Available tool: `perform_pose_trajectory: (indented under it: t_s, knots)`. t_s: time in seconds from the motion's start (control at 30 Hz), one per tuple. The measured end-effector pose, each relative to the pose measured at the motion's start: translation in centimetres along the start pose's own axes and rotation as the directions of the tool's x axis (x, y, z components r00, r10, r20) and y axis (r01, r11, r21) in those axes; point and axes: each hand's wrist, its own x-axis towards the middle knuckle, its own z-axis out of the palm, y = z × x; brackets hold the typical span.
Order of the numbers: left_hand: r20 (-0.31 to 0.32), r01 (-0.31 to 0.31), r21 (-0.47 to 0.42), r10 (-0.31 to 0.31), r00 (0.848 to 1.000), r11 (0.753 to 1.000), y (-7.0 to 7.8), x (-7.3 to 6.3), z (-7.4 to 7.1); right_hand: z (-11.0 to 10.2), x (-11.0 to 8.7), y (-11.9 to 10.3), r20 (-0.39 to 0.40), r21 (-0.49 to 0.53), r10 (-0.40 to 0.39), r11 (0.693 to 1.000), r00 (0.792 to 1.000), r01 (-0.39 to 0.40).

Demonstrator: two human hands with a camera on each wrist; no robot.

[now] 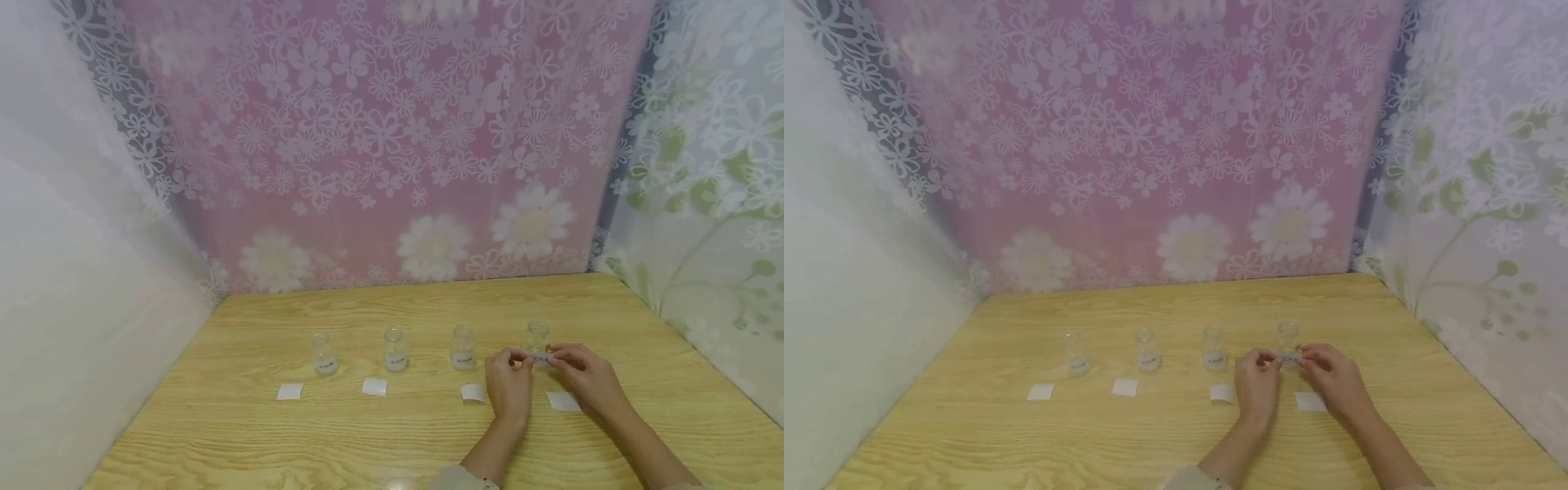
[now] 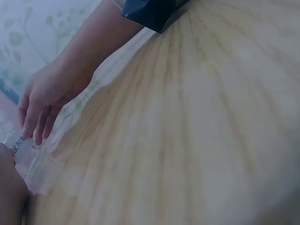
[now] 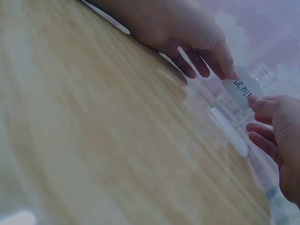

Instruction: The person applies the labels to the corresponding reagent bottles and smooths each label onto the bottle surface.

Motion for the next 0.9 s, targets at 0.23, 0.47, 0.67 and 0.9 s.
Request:
perform_pose_trajectory:
  t_s: [0.23,0.47,0.67,0.9]
  knots:
    - [0.029,-0.054,0.052,0.053,0.998,0.997,0.1,0.1,0.0,-0.1,0.0,-0.1,-0.008,0.011,-0.017,1.0,1.0,0.017]
    - [0.048,-0.062,0.034,0.06,0.997,0.998,0.1,0.4,0.1,0.0,0.0,0.5,-0.002,0.011,-0.005,1.0,1.0,0.005]
    - [0.065,-0.072,0.009,0.071,0.995,0.997,0.0,0.6,0.3,0.2,0.1,1.1,0.003,-0.009,-0.009,1.0,1.0,0.009]
    - [0.065,-0.062,-0.005,0.063,0.996,0.998,-0.1,0.7,0.5,0.4,0.3,1.5,0.001,-0.028,-0.026,0.999,1.0,0.026]
